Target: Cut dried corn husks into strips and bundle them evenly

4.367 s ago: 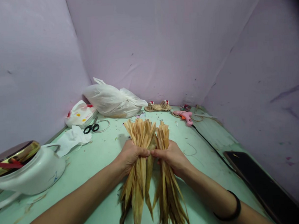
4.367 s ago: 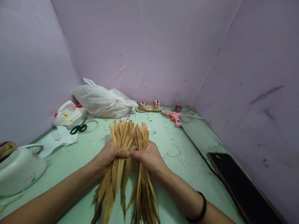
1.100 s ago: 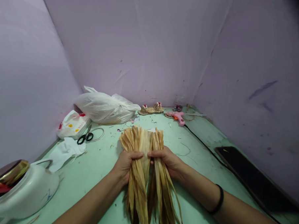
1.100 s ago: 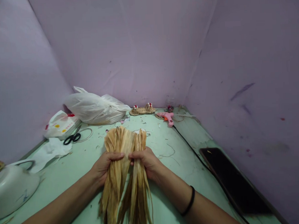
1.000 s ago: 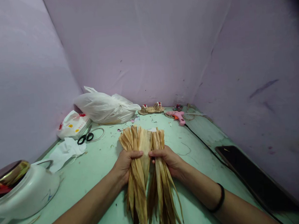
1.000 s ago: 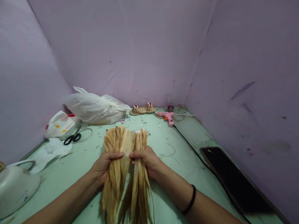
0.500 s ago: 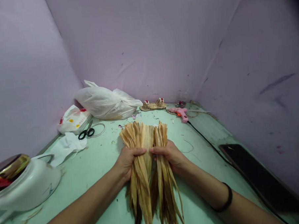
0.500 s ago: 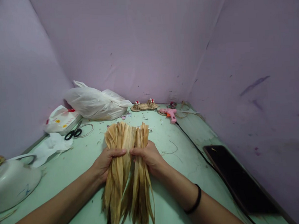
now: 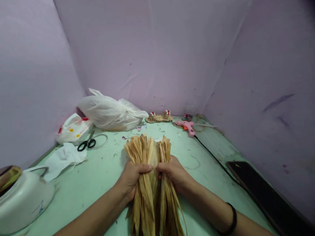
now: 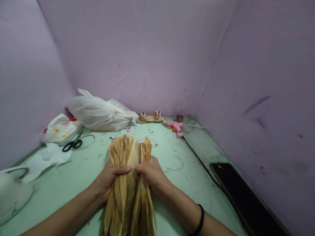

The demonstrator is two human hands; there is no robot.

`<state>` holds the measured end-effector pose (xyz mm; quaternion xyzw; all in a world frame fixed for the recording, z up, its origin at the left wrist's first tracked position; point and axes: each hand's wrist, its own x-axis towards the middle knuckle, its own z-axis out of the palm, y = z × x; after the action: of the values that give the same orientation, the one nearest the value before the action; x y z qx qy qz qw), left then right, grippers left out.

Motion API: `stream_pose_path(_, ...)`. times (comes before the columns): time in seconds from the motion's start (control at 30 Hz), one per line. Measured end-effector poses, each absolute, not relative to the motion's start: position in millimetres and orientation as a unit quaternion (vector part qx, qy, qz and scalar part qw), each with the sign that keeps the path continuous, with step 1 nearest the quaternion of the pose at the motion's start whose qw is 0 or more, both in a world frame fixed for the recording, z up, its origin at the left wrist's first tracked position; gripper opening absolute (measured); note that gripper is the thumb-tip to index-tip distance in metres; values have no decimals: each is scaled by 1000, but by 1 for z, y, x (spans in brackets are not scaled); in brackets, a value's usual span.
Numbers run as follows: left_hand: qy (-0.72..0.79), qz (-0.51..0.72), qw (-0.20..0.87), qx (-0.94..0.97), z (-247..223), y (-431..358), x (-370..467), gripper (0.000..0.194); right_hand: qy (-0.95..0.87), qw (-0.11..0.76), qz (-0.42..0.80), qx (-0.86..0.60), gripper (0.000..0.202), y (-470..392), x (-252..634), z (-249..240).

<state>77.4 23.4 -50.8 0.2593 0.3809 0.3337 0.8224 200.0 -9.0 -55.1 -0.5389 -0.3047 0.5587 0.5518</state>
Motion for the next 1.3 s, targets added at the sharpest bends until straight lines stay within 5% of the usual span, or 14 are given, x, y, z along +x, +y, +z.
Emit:
stream_pose_path(0.5,358,332,841,234,-49,32,71,41,-243,578,570,-531,17,0,217,-60)
stream_pose_path(0.87,475,300,801,209,-32,42,64,13,-194,651,677,-285,30,-22,311,40)
stream_pose_path(1.1,431,321,811,231,-37,35,70,35,-174,548,637,-513,20,-5,234,-21)
stream_pose_path(1.3,380,356,807,279,-42,27,76,34,-260,553,635,-472,36,-9,206,-46)
